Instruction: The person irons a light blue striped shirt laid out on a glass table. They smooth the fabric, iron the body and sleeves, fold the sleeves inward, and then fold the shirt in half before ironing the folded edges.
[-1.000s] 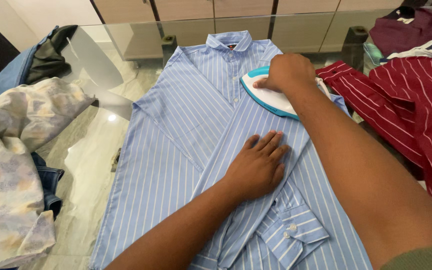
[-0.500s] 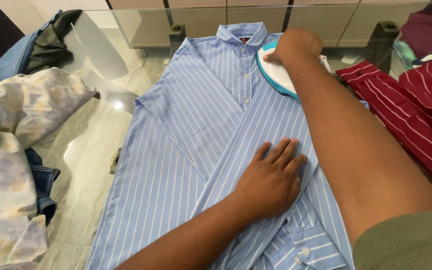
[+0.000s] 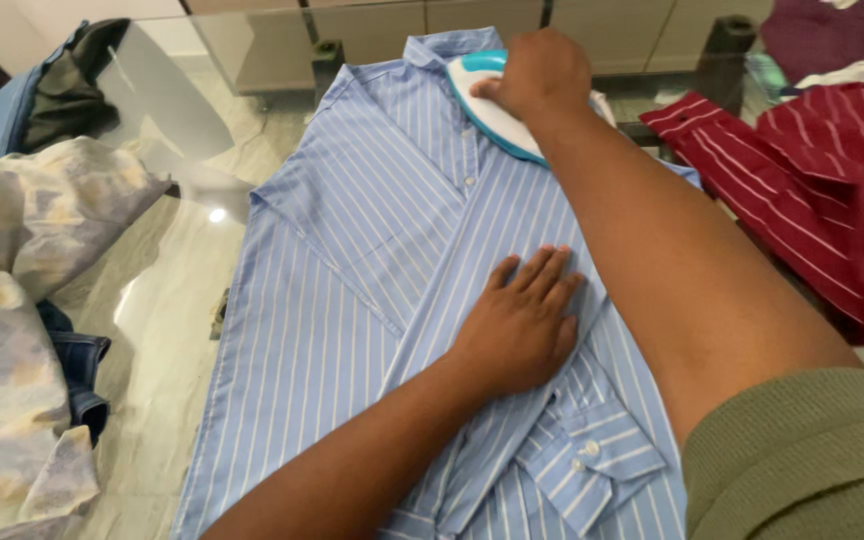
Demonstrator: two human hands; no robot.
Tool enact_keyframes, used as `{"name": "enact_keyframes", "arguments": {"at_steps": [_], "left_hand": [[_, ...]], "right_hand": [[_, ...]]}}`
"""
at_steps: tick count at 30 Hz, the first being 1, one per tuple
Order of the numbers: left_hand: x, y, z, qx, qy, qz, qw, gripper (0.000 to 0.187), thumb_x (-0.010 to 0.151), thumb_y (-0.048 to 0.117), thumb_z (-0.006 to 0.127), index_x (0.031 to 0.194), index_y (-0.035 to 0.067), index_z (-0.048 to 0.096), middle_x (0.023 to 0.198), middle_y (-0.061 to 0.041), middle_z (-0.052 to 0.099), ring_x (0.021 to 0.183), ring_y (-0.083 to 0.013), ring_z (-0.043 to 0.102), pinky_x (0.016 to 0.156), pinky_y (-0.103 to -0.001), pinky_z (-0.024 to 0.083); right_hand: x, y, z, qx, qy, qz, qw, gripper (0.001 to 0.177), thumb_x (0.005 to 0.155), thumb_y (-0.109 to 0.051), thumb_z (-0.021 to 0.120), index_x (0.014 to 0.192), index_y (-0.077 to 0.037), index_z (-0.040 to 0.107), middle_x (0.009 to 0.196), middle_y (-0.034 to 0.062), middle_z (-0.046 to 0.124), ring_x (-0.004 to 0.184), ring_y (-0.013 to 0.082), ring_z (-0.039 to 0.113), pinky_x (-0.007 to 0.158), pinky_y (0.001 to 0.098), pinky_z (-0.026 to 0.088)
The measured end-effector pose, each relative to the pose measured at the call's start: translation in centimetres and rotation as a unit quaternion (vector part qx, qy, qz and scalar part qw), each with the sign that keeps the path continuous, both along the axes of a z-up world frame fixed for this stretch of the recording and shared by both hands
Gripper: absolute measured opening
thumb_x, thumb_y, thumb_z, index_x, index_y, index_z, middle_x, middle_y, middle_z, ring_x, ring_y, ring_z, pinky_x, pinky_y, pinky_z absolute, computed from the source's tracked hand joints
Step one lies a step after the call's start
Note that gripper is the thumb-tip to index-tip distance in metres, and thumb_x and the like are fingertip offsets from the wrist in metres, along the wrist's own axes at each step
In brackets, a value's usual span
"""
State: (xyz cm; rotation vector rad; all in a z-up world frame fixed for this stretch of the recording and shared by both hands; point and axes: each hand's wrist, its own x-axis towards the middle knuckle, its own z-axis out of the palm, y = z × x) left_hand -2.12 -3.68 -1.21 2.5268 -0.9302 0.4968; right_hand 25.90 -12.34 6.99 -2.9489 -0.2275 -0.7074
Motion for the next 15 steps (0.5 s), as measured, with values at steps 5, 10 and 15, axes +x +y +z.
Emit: {"name": "enact_keyframes", "arguments": {"at_steps": [5,10,15], "left_hand": [[0.8,0.6,0.0,-0.112,0.056,-0.019,0.992,0.052,0.088,0.021,0.062,0.135,0.001,0.057,0.145,-0.023,0.054,0.140,-0.0383,0.045,0.116,-0.053,0.033],[3.2,1.6,-1.5,-0.368,0.044,0.090,0.924,0.033,0.093,0.014,0.064,0.124,0.002,0.063,0.119,-0.017,0.073,0.112,-0.0324,0.071,0.100,-0.039,0.055],[4.5,2.2,-1.6,-0.386,0.111,0.078,0.912,0.035,0.090,0.012,0.067,0.121,-0.002,0.060,0.112,-0.019,0.072,0.106,-0.0304,0.072,0.096,-0.039,0.055]], "right_hand": [[-7.3,-1.5,1.2,-0.032,-0.019,0.108,0.993,0.073,0.069,-0.072,0.084,0.102,-0.007,0.078,0.097,0.0189,0.074,0.092,0.0395,0.070,0.079,0.0507,0.055],[-13.2,-4.0,1.2,-0.096,0.181,0.005,0.979,0.078,0.077,-0.074,0.079,0.106,-0.002,0.077,0.101,0.0215,0.075,0.093,0.0390,0.073,0.080,0.0510,0.058],[-14.5,-7.7,0.9,-0.100,0.127,-0.012,0.987,0.078,0.072,-0.074,0.083,0.105,-0.004,0.076,0.097,0.0195,0.073,0.090,0.0369,0.071,0.073,0.0506,0.057]]}}
